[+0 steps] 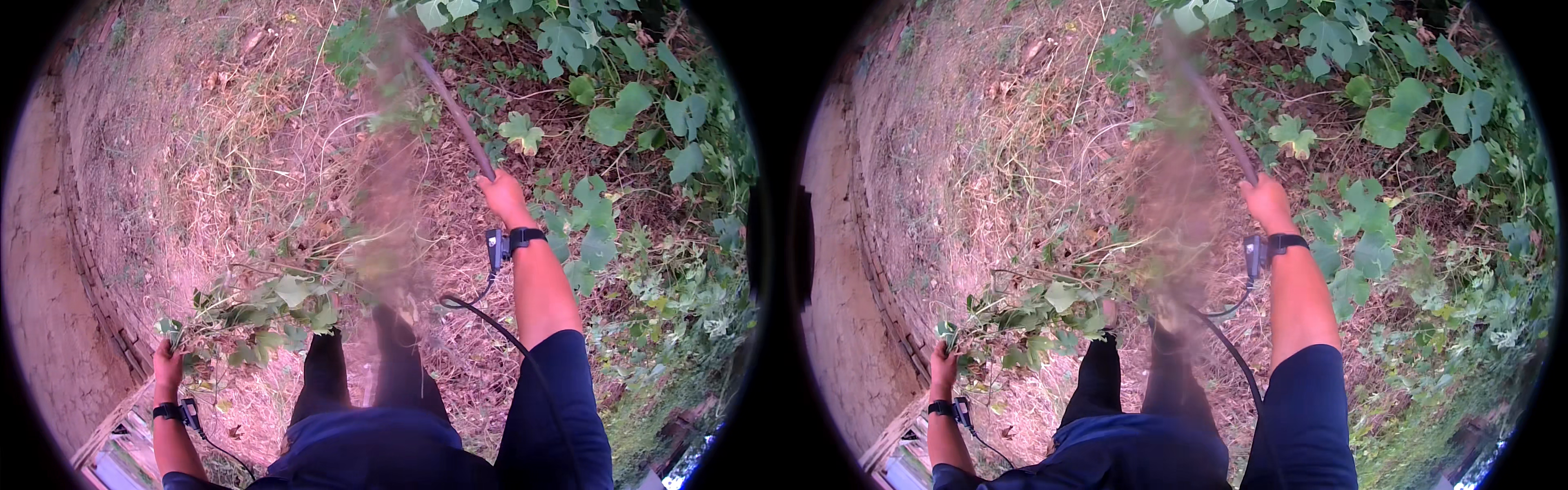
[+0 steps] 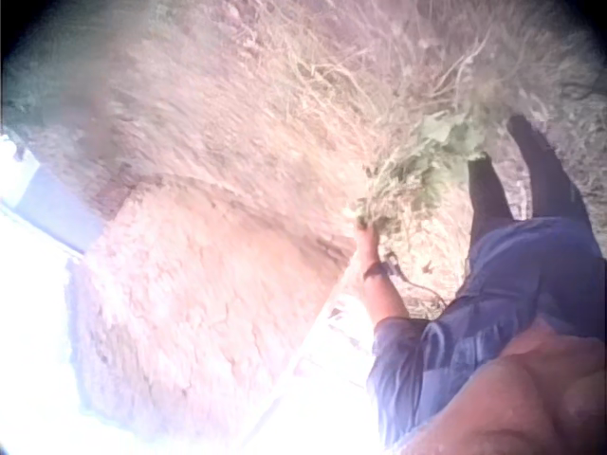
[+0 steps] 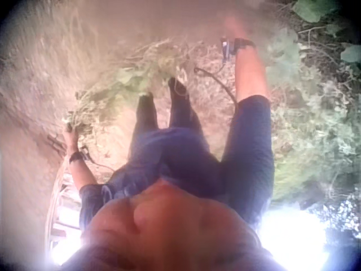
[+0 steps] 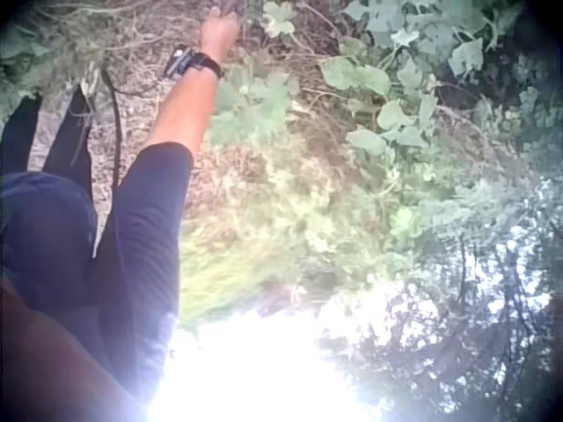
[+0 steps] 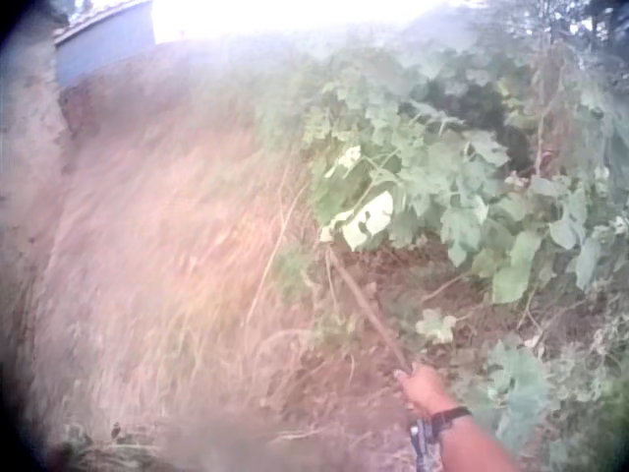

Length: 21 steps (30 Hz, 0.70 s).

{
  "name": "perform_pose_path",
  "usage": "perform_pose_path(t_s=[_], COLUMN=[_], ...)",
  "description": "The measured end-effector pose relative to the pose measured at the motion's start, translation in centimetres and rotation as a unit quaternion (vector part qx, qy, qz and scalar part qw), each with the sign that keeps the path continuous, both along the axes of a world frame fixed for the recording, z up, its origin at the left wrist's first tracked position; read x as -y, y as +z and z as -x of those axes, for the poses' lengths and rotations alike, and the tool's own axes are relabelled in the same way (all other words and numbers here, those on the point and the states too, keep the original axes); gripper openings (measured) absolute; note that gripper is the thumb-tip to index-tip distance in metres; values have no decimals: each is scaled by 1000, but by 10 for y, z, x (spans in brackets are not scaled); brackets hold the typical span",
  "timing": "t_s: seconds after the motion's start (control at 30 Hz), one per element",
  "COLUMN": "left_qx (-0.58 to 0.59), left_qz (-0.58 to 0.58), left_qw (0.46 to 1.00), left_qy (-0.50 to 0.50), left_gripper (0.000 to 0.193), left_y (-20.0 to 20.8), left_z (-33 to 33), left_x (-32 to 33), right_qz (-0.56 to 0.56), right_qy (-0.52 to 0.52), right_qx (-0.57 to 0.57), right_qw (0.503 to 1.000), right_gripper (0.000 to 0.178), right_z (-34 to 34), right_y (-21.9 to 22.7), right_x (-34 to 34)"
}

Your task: The person uses a long-handled sickle to cut and clear weeds and overgrown vegetation in a garden area. They repeatedly swing the tool to sever plant stems and pull up the cut foliage by hand, moving across the patch to remove the debris.

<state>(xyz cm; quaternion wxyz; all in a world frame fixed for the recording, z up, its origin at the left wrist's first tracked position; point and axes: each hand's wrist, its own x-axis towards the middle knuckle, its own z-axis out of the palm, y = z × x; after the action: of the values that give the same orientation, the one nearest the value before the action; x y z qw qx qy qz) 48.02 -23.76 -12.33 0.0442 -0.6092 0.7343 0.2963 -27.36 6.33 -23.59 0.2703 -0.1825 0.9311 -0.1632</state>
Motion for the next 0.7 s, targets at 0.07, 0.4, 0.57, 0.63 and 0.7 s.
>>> perform_pose_path(t_s=[0.07,0.4,0.57,0.63,0.7], left_qx=[12,55,47,77,112], left_qz=[-13,-15,-13,-22,-37], left_qw=[1000,998,999,997,993], left_qy=[-9,-1,-8,0,11], left_gripper=[18,23,24,26,27], left_y=[0,-11,-7,-4,-3], left_z=[-5,-16,-24,-31,-39], left_x=[1,18,20,15,6], right_qz=[-26,-182,-148,-107,-58], right_qy=[9,-192,-160,-105,-113], right_qx=[5,146,102,87,25], right_qw=[1000,953,971,985,992], right_gripper=[40,39,36,34,35], right_z=[-12,-288,-294,-242,-187], right_y=[-15,123,131,112,85], right_x=[-45,-341,-292,-241,-172])
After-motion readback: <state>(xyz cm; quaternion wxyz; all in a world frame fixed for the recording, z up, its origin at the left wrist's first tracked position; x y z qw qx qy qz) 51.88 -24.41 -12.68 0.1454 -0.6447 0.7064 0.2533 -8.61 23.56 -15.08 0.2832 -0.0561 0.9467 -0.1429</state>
